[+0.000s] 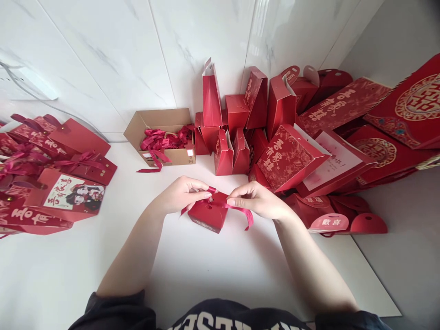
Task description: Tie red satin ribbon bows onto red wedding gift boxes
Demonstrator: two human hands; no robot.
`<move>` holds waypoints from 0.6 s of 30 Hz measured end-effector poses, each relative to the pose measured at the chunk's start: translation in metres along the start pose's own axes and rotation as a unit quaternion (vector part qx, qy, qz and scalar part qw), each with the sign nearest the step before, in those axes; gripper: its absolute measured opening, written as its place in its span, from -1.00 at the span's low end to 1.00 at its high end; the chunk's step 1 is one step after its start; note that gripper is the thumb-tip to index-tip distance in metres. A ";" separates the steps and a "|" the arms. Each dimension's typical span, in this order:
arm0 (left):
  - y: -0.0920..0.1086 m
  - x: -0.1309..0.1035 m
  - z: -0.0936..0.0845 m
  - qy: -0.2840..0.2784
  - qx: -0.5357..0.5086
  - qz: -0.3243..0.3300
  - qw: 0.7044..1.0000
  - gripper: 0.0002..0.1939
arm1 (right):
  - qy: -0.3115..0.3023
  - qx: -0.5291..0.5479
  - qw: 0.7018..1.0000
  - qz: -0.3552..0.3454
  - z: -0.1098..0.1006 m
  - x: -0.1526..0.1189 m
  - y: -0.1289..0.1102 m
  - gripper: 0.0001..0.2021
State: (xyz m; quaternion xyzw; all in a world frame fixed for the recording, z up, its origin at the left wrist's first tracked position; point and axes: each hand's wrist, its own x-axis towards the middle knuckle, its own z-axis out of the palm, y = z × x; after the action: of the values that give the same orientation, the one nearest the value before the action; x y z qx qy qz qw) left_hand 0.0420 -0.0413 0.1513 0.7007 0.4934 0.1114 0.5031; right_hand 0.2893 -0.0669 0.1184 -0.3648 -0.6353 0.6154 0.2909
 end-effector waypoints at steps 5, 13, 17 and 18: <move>0.000 0.005 0.002 -0.037 -0.021 -0.013 0.999 -0.68 | 0.087 0.173 0.980 0.048 -0.007 0.017 0.019 -0.74; -0.010 0.021 0.005 -0.066 -0.088 -0.053 0.993 -0.74 | 0.058 0.206 0.976 0.046 -0.005 0.023 0.031 -0.72; -0.015 0.021 0.004 -0.046 -0.120 -0.078 0.989 -0.74 | 0.022 0.186 0.982 0.034 -0.008 0.019 0.028 -0.81; -0.016 0.019 0.003 -0.042 -0.123 -0.078 0.989 -0.74 | 0.014 0.183 0.982 0.036 -0.010 0.017 0.026 -0.82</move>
State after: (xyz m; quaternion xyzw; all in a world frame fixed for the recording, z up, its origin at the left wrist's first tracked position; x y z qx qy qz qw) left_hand 0.0443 -0.0277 0.1303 0.5972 0.5075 0.1023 0.6127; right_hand 0.2901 -0.0479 0.0915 -0.3366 -0.4939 0.7261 0.3399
